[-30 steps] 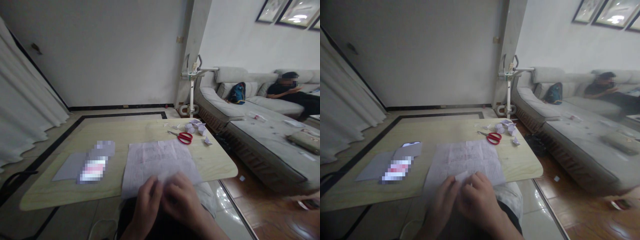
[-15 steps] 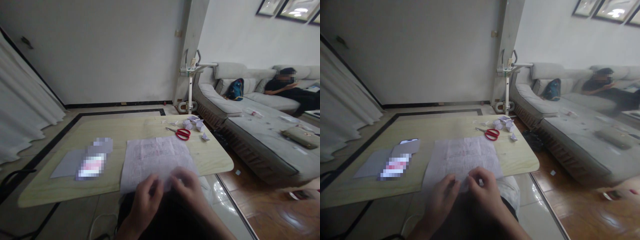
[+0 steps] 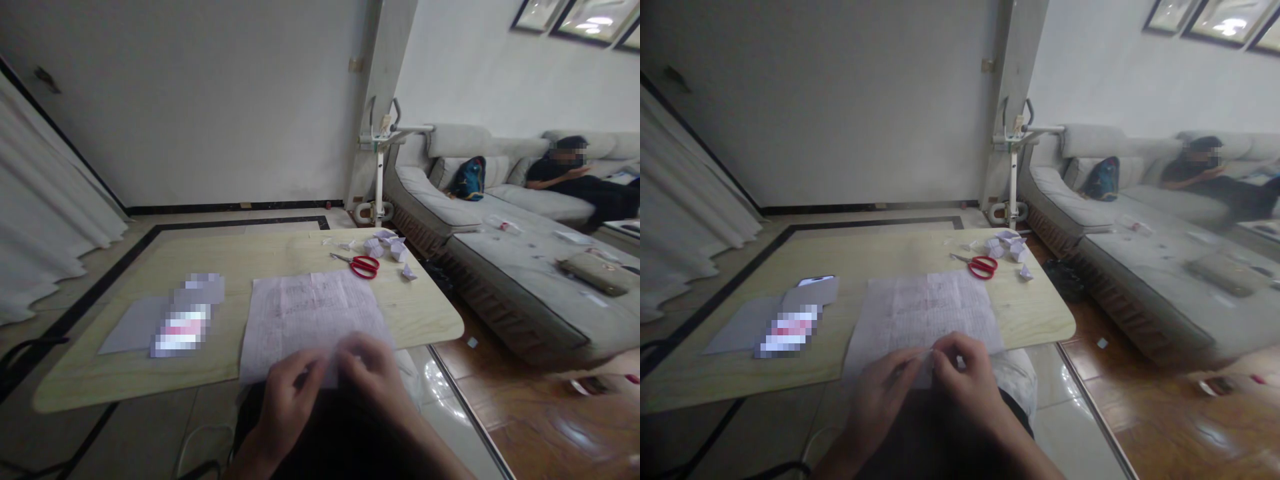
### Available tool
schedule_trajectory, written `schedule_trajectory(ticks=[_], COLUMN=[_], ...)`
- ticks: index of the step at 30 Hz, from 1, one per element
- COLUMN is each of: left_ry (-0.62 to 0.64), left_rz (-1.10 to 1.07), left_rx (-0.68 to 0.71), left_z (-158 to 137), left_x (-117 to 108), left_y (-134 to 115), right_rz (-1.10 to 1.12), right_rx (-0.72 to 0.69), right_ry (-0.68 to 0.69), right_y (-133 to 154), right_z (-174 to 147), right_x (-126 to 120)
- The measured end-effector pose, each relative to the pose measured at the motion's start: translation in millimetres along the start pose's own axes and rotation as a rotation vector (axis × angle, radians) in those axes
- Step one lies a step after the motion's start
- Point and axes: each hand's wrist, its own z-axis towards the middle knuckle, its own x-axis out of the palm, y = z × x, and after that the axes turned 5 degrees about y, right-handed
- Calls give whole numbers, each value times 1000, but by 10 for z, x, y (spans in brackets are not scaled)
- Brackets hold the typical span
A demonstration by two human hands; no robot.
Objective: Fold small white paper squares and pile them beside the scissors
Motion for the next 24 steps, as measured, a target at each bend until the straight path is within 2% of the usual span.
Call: schedule_trajectory(ticks=[24], left_ry=[44], left_rz=[30], left_rx=[37], left_z=[-14], left_x=[-16], left_y=[18], right_rz=[-38], right_rx=[-22], right_ry=[20], right_y=[16], right_z=[-29], right_x=[-15])
